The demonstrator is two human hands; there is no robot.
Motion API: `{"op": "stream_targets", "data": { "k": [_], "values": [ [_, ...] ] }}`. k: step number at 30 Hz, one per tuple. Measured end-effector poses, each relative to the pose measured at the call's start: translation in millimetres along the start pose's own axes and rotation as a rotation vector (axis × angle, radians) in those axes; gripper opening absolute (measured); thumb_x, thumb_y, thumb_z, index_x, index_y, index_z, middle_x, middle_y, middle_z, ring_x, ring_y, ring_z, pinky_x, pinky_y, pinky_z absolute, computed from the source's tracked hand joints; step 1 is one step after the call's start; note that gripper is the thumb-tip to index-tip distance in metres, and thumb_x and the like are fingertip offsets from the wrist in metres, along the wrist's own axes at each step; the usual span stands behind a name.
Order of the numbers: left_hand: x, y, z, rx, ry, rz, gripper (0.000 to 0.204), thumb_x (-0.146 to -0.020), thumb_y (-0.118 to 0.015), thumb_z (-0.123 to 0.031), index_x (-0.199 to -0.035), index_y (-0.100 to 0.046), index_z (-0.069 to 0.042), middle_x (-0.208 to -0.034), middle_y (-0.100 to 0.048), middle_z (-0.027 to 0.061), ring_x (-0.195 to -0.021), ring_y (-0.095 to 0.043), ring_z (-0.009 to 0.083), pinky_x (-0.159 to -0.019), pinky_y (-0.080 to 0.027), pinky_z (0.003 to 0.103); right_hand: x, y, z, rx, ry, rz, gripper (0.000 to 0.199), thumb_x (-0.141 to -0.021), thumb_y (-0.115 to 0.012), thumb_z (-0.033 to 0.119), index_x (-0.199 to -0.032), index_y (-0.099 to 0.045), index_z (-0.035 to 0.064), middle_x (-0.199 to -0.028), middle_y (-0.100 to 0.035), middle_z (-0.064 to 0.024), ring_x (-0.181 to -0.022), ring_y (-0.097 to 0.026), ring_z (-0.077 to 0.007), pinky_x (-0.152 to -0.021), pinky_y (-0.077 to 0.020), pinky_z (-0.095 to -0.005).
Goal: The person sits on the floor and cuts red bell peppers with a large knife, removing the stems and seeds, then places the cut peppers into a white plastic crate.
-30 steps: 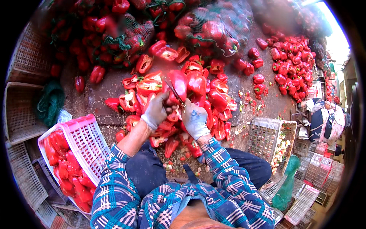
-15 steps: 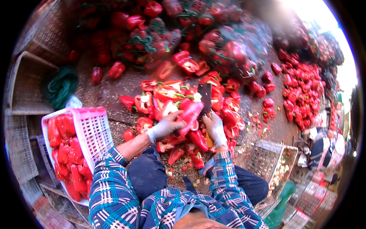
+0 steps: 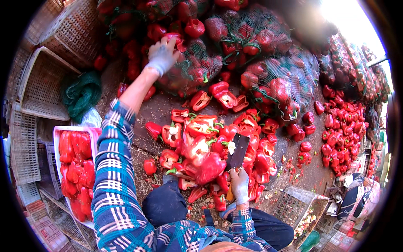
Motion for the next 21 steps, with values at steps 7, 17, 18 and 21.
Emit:
{"op": "stream_targets", "data": {
  "k": [7,17,18,21],
  "values": [
    [-91.1,-60.3,4.9,-0.342,0.078,0.31,0.053,-0.087,-0.067,-0.041,-0.131,-0.057,-0.015,-0.129,-0.06,0.014,-0.121,-0.058,0.0333,-0.095,-0.051,0.049,-9.7,6.1,2.1,0.06,-0.03,0.031,0.022,-0.097,-0.058,0.017,-0.11,-0.064,0.0007,-0.071,-0.065,-0.0065,-0.059,-0.064,-0.0137,-0.053,-0.049,-0.0308],
    [-46.0,-18.3,77.8,0.51,0.375,0.244,0.07,-0.073,-0.082,-0.044,-0.126,-0.062,-0.003,-0.111,-0.071,0.0136,-0.101,-0.069,0.0222,-0.087,-0.055,0.036,-15.5,1.4,-10.3,0.127,0.053,0.051,0.025,-0.096,-0.058,0.02,-0.113,-0.063,0.0014,-0.074,-0.068,-0.0144,-0.061,-0.067,-0.0223,-0.056,-0.05,-0.0379],
    [-21.8,-23.7,60.5,0.908,0.452,0.215,0.056,-0.08,-0.082,-0.03,-0.123,-0.062,-0.001,-0.111,-0.071,0.012,-0.094,-0.07,0.0201,-0.086,-0.056,0.033,-13.7,8.3,-16.3,0.144,0.054,0.022,0.025,-0.096,-0.058,0.021,-0.113,-0.063,0.0019,-0.075,-0.068,-0.0162,-0.064,-0.068,-0.0259,-0.057,-0.0502,-0.0402],
    [46.7,-26.2,39.8,1.792,0.502,0.284,0.037,-0.089,-0.073,-0.015,-0.121,-0.063,-0.001,-0.111,-0.07,0.009,-0.099,-0.067,0.0163,-0.091,-0.055,0.034,-21.1,3.6,-25.5,0.207,0.154,-0.019,0.025,-0.096,-0.058,0.023,-0.111,-0.063,0.0025,-0.075,-0.068,-0.0178,-0.066,-0.069,-0.0308,-0.059,-0.051,-0.0436]
  ]
}}
Point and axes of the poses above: each hand's wrist, its own x-axis away from the middle knuckle, its own y-axis out of the back of the hand, z = x × y, the point moved 2 cm from there along -x, towards the middle knuckle
